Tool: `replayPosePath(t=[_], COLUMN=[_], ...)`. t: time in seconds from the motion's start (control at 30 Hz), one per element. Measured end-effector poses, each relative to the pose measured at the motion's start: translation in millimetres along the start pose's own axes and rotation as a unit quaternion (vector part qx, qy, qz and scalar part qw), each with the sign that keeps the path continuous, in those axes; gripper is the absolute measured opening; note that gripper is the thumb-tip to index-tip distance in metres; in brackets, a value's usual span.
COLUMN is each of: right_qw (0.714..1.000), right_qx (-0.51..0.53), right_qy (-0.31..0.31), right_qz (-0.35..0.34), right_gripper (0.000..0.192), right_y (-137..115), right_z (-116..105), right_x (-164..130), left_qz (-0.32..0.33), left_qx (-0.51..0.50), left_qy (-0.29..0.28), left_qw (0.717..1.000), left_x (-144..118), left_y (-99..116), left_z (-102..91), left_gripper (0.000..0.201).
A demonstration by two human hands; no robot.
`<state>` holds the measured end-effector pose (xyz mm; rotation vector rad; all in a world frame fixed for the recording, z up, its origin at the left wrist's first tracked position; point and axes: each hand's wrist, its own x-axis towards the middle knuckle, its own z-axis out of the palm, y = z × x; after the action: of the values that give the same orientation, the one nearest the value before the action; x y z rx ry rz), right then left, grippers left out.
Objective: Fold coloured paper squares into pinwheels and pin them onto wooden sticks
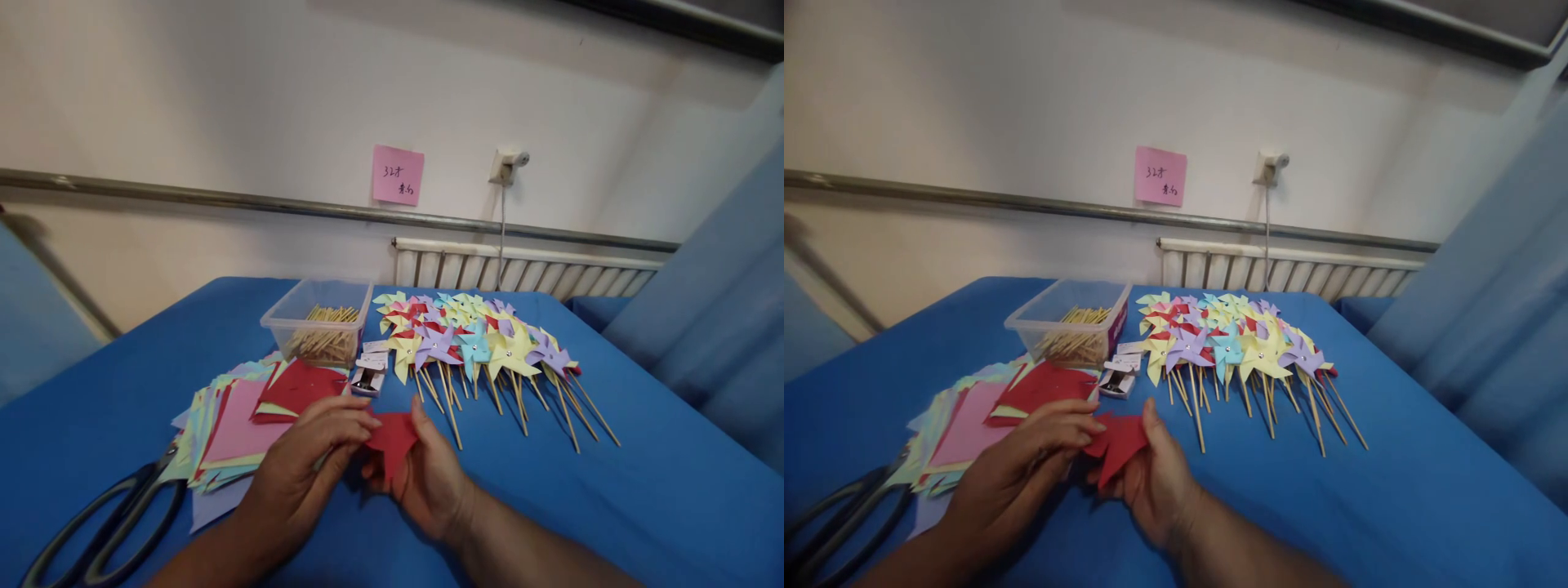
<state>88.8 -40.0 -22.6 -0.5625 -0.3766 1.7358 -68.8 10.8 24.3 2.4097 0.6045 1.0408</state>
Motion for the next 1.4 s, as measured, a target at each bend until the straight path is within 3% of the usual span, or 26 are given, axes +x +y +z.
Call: replayPosePath(t=[0.07, 0.17, 0.3, 0.43, 0.57, 0.67, 0.8, 0.97, 1.1, 1.23, 1.4], right_qw=[0.998, 0.994, 0.99, 0.986, 0.985, 0.984, 0.984, 0.981, 0.977, 0.976, 0.967], right_qx=[0.02, 0.008, -0.004, -0.007, -0.021, -0.029, -0.048, -0.061, -0.074, -0.089, -0.176], right_qy=[0.043, 0.07, 0.079, 0.082, 0.084, 0.081, 0.06, 0.064, 0.093, 0.097, 0.096], right_qz=[-0.036, -0.087, -0.114, -0.143, -0.151, -0.155, -0.161, -0.171, -0.178, -0.174, -0.159], right_gripper=[0.033, 0.029, 0.032, 0.033, 0.034, 0.033, 0.029, 0.031, 0.034, 0.037, 0.032], right_y=[-3, -3, 0, 0, -1, -1, 0, 0, 2, 4, 6], right_z=[-1, -2, -1, 0, 1, 3, 6, 5, 1, -2, -8], right_x=[1, 3, 3, 3, 2, 1, 0, -1, 0, 2, 5], left_qz=[0.013, -0.004, -0.158, -0.313, -0.416, -0.453, -0.449, -0.442, -0.445, -0.449, -0.447], left_qx=[0.0, 0.0, -0.055, -0.229, -0.367, -0.448, -0.511, -0.549, -0.519, -0.459, -0.415], left_qy=[-0.023, -0.026, 0.041, 0.102, 0.109, 0.09, 0.034, 0.008, 0.0, 0.04, 0.142], left_qw=[1.0, 1.0, 0.985, 0.916, 0.825, 0.766, 0.732, 0.709, 0.73, 0.766, 0.78], left_x=[1, 3, 5, 11, 15, 13, 8, 6, 5, 3, 5], left_y=[-1, -2, -1, 0, 1, 4, 6, 6, 5, -2, -6], left_z=[0.3, 0.7, 3.4, 8.8, 16.2, 21.1, 24.1, 24.0, 25.6, 28.8, 25.6], left_gripper=[0.029, 0.026, 0.034, 0.042, 0.041, 0.038, 0.031, 0.031, 0.032, 0.024, 0.024])
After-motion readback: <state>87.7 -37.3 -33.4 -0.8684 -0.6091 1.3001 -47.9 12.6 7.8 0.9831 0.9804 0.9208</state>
